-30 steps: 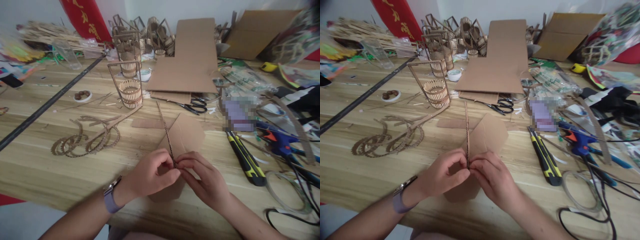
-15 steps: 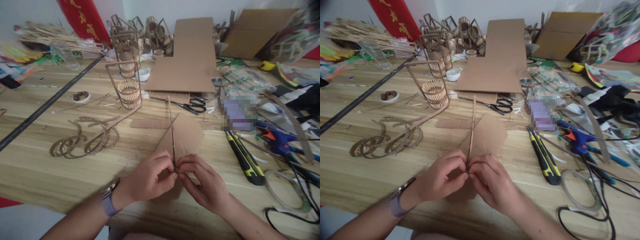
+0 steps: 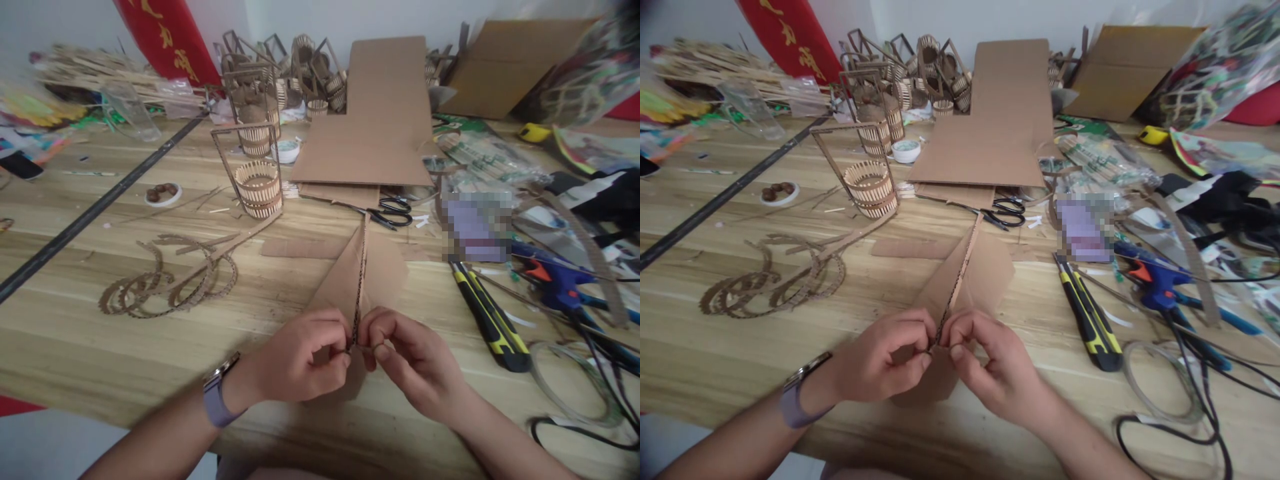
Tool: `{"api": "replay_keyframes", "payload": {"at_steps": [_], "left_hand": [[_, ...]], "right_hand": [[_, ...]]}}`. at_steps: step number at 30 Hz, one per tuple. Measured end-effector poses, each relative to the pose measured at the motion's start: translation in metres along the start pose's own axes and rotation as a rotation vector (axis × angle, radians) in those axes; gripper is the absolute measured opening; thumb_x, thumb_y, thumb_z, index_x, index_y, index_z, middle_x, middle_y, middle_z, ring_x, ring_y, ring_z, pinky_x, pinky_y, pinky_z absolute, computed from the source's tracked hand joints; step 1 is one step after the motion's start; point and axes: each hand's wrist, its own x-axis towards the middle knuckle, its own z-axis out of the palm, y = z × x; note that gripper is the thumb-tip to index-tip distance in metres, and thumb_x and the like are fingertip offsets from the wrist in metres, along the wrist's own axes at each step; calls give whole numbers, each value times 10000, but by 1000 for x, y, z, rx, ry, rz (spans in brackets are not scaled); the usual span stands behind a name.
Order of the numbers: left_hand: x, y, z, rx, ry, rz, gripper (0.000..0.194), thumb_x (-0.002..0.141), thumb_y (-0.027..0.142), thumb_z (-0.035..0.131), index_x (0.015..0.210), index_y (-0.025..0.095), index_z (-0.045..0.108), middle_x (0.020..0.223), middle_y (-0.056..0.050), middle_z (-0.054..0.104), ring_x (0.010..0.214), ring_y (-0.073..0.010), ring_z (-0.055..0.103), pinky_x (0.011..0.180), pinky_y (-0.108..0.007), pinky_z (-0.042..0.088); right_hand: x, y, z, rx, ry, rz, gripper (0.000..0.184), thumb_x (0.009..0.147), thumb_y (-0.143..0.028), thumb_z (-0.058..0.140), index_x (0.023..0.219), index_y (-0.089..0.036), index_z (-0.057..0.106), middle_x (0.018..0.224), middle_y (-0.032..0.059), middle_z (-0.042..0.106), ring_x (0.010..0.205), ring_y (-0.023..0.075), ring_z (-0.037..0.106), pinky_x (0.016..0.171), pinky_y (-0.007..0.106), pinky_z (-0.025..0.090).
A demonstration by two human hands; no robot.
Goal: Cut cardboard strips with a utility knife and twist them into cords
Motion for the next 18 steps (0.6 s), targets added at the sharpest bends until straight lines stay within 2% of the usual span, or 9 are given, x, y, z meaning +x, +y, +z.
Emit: {"api": "replay_keyframes", "payload": {"at_steps": [5,7,12,15,18], "left_hand": [[0,-5,1,-45,49,-97,261,870,372,621,733,188,496,767,11,504,704,-127,481,640,-249,366],[0,-8,2,-53,55,-120,301,905,420,608,742,182,523,768,8,508,705,-130,492,636,-250,368],[0,-9,1,-55,95,-41,385,986,485,505,774,169,561,833,-15,552,779,-135,544,711,-252,410],[0,-8,0,-70,96,22,411,965,532,525,795,165,592,865,-19,575,808,-129,567,737,-236,428],[0,-7,0,-60,66,63,359,956,488,569,806,166,618,894,-23,591,831,-125,581,758,-223,444]], "right_hand": [[5,-4,3,-91,17,-106,138,890,-113,513,841,-241,499,786,8,632,707,127,631,602,225,516],[6,-4,4,-126,20,-141,148,881,-99,516,853,-244,499,793,-1,629,719,116,628,623,208,519],[2,-1,2,-273,65,-256,65,906,-172,557,932,-229,539,875,28,618,815,128,628,703,220,538],[0,0,2,-348,95,-332,117,896,-169,611,989,-218,561,916,43,625,841,133,638,720,230,548],[0,-2,4,-361,121,-365,185,877,-92,597,1007,-220,565,896,40,647,810,134,647,695,248,555]]}}
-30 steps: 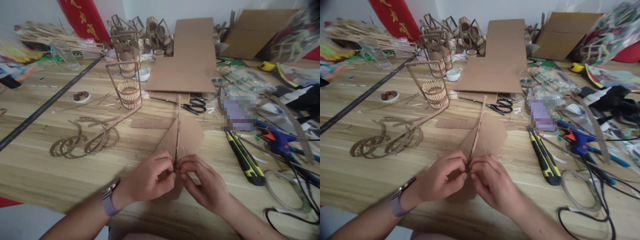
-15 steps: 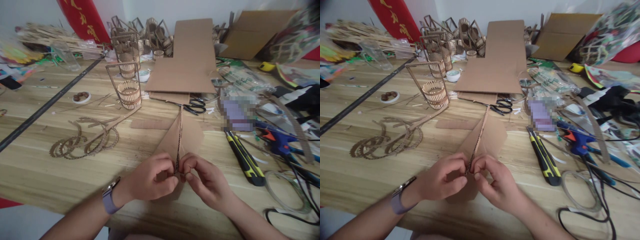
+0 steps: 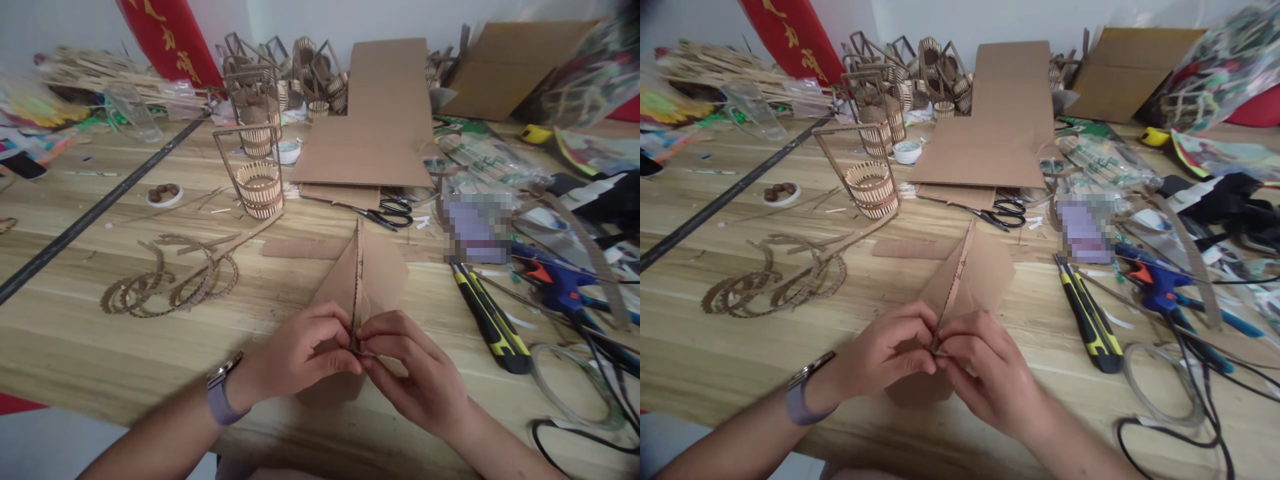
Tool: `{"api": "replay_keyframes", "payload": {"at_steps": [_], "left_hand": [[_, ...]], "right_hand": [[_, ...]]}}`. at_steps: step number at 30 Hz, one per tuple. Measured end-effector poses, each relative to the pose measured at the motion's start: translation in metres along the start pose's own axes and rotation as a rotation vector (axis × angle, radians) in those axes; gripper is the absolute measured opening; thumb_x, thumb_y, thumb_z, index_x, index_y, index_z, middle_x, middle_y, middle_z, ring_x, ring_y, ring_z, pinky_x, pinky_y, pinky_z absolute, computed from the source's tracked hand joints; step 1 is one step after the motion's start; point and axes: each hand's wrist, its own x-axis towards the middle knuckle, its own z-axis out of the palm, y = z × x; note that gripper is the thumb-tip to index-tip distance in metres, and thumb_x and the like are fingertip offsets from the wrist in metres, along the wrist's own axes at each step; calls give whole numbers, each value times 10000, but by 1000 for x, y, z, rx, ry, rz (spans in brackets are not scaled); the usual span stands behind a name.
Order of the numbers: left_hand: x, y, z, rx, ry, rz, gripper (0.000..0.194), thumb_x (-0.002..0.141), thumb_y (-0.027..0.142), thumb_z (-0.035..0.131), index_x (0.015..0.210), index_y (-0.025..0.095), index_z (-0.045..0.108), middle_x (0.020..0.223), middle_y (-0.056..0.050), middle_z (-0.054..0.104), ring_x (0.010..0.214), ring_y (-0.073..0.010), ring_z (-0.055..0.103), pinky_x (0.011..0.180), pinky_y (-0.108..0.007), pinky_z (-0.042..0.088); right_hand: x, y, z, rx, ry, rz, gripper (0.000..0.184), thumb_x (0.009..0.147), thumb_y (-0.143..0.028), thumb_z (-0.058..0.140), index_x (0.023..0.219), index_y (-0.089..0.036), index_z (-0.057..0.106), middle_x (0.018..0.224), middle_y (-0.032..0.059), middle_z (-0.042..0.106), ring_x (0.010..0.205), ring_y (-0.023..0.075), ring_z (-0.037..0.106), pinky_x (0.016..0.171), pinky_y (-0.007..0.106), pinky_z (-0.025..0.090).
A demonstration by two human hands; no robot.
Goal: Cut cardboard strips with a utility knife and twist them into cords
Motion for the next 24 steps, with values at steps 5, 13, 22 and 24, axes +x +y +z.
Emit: {"api": "replay_keyframes", "payload": {"at_steps": [5,13,22,24], "left_hand": [[0,0,2,33,-15,4,164,949,283,604,831,171,620,915,-27,598,832,-124,586,760,-217,461],[1,0,5,66,-16,22,154,889,166,594,743,174,546,904,-36,621,819,-121,588,747,-217,459],[1,-2,4,16,-5,-131,181,901,294,591,762,183,556,856,-25,591,787,-142,562,693,-246,436],[0,-3,5,-39,23,-229,246,920,386,591,784,182,565,797,-6,560,728,-134,538,643,-243,413]], "right_hand": [[4,-6,1,-7,48,13,229,849,-55,583,987,-237,566,857,32,695,753,147,665,657,290,554],[3,-9,1,91,110,219,165,863,-92,567,878,-254,541,774,-21,711,692,126,677,642,256,538],[-4,-6,8,160,121,326,98,937,-159,548,914,-255,543,814,6,698,712,131,690,632,237,563],[-6,-5,9,103,112,263,123,918,-137,560,934,-258,543,841,11,707,754,140,696,655,246,570]]}}
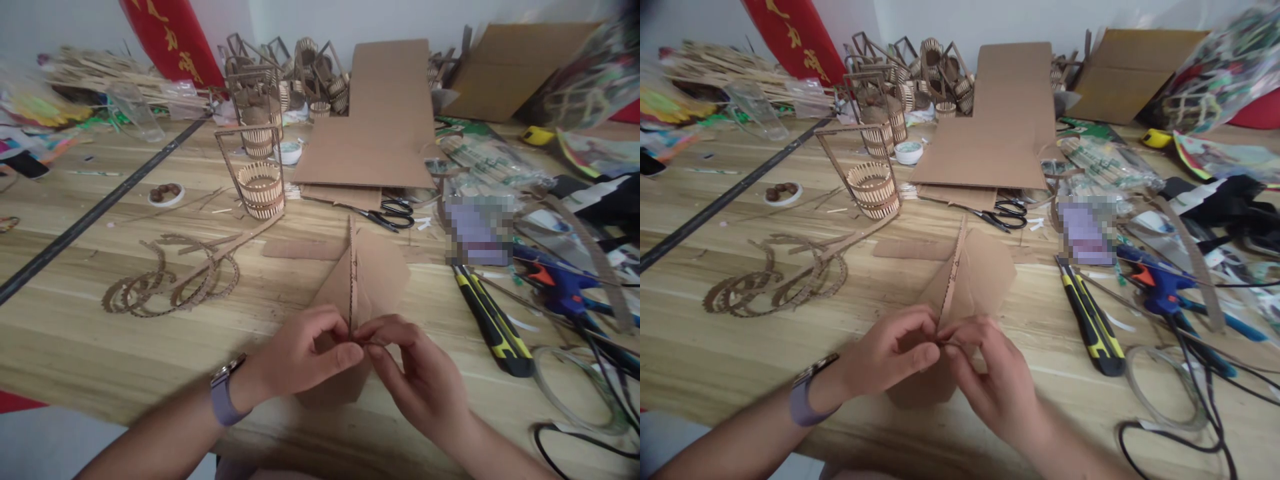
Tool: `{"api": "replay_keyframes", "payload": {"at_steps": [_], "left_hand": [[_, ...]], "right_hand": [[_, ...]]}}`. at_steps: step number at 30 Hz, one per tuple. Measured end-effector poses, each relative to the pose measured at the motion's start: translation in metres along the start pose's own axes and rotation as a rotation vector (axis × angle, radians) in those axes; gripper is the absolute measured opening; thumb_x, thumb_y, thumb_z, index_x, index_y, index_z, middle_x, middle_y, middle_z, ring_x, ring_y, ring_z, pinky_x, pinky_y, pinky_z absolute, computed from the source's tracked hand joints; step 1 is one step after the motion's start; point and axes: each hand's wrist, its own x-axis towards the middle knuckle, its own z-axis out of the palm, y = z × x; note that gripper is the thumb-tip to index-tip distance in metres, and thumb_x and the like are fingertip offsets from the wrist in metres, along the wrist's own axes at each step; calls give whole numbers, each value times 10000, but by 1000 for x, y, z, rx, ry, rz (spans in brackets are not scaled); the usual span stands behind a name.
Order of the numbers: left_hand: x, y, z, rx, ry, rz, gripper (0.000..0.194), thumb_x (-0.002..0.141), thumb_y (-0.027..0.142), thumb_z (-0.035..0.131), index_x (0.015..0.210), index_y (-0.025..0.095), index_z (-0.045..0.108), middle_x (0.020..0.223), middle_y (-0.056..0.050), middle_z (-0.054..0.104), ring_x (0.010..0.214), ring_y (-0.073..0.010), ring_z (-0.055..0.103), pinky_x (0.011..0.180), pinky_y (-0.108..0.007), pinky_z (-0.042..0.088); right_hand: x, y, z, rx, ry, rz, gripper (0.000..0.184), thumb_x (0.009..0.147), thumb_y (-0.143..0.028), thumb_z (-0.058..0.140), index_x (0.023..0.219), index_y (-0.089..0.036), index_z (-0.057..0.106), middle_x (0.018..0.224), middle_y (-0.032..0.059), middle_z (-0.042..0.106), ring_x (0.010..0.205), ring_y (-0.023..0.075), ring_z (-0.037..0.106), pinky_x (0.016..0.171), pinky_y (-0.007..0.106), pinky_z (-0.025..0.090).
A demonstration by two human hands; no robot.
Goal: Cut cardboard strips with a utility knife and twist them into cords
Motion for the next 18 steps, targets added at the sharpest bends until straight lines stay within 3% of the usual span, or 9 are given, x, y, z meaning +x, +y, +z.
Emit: {"api": "replay_keyframes", "payload": {"at_steps": [2,7,12,18], "left_hand": [[0,-1,0,-29,12,-22,264,933,395,576,781,180,564,793,-4,552,724,-131,534,639,-242,406],[1,4,1,3,68,97,138,892,214,589,762,177,559,860,-11,584,800,-125,565,727,-236,427],[0,6,2,42,76,106,135,863,189,586,731,178,558,841,-6,575,756,-115,555,687,-224,423],[0,5,3,49,50,117,159,857,186,585,703,181,543,841,-18,598,758,-121,569,691,-226,438]], "right_hand": [[-1,1,0,-41,0,-45,129,908,-137,570,945,-259,545,841,8,706,768,143,696,659,249,570],[2,0,0,-153,-2,-128,150,901,-136,602,996,-250,578,874,19,718,806,153,699,698,273,561],[3,-1,-1,-239,4,-197,199,879,-81,592,995,-240,563,859,8,747,720,145,694,704,318,512],[3,-4,-4,-271,7,-132,202,887,-92,543,978,-271,522,829,-11,766,677,151,693,670,326,498]]}}
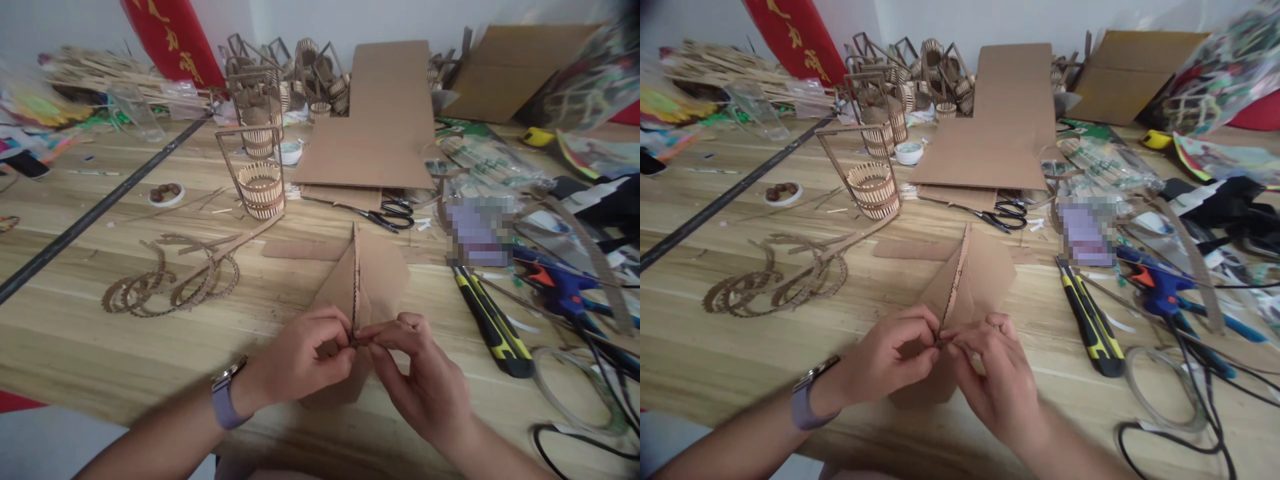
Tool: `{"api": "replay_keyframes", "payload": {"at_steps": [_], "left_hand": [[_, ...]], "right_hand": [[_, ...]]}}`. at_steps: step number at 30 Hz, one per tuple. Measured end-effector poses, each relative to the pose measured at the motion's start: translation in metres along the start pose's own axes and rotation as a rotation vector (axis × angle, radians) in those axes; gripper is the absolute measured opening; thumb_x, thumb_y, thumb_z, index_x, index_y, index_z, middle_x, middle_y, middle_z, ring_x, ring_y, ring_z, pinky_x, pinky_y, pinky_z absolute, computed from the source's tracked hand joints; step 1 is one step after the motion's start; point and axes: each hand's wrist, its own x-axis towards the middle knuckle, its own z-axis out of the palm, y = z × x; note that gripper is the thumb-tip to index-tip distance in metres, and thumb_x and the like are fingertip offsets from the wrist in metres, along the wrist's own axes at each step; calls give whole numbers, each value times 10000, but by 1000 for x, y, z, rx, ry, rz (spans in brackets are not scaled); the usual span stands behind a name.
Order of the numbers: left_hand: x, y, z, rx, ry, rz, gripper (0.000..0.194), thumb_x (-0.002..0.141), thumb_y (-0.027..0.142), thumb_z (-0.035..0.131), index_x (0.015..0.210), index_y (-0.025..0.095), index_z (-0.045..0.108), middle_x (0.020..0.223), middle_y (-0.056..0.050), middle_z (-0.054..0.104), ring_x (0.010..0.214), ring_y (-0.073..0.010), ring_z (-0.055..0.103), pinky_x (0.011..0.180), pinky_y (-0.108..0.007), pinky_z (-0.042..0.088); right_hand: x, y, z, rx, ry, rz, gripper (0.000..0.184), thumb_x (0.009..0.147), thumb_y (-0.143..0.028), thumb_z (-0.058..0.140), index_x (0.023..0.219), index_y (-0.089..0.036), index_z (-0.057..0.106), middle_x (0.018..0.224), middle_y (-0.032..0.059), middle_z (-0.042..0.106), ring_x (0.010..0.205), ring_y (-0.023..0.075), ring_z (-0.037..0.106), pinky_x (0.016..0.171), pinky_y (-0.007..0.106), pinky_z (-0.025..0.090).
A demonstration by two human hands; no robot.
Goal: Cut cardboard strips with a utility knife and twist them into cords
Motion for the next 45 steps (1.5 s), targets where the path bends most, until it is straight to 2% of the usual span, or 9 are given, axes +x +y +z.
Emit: {"api": "replay_keyframes", "payload": {"at_steps": [7,12,14,19,23,32,37,43,45], "left_hand": [[1,1,1,21,-23,44,173,839,157,573,679,185,516,873,-33,632,802,-133,586,717,-235,444],[1,-4,0,-76,-40,-145,223,862,368,635,754,184,570,783,-2,572,718,-131,537,626,-235,400],[1,-6,1,-86,-31,-193,256,877,396,633,753,180,575,749,11,539,689,-122,515,609,-234,379],[1,-5,2,-99,9,-100,161,890,249,594,751,173,568,858,-20,576,809,-140,566,723,-255,427],[0,-2,2,-86,17,-79,164,892,222,581,739,176,548,861,-20,558,797,-134,558,701,-244,429],[1,0,1,-78,2,-41,153,862,168,573,720,180,517,853,-5,556,754,-106,538,657,-213,409],[1,2,0,-32,-44,-1,195,844,148,559,675,179,469,870,-10,568,747,-103,524,646,-217,393],[1,-2,1,-57,-45,-110,231,881,327,607,726,187,508,765,15,502,705,-121,492,631,-247,364],[0,-4,2,-65,-28,-129,256,907,333,577,716,186,492,766,15,487,710,-120,489,640,-249,367]], "right_hand": [[-3,0,3,153,54,182,150,929,-127,510,940,-276,520,763,-16,737,646,148,664,612,288,501],[-4,1,4,93,64,41,217,877,-88,540,982,-277,520,841,-14,762,646,152,667,679,331,498],[-3,0,3,57,45,-8,224,873,-91,556,994,-276,521,855,-9,767,671,156,681,688,335,497],[-1,2,5,13,9,-59,189,887,-119,620,1012,-254,576,875,14,758,781,170,715,718,334,490],[-1,2,5,2,15,-46,200,885,-92,607,989,-260,580,867,7,763,746,170,717,716,341,479],[0,1,-1,-4,-3,73,84,948,-183,543,932,-261,567,820,10,754,708,161,688,657,317,511],[-1,2,0,75,25,182,131,971,-190,510,890,-264,581,784,10,736,683,156,664,610,295,512],[1,-1,2,78,40,31,132,933,-130,537,949,-261,540,800,-6,732,709,150,676,674,320,504],[1,0,3,58,24,-17,135,923,-130,565,969,-254,538,822,-4,737,734,151,689,691,325,490]]}}
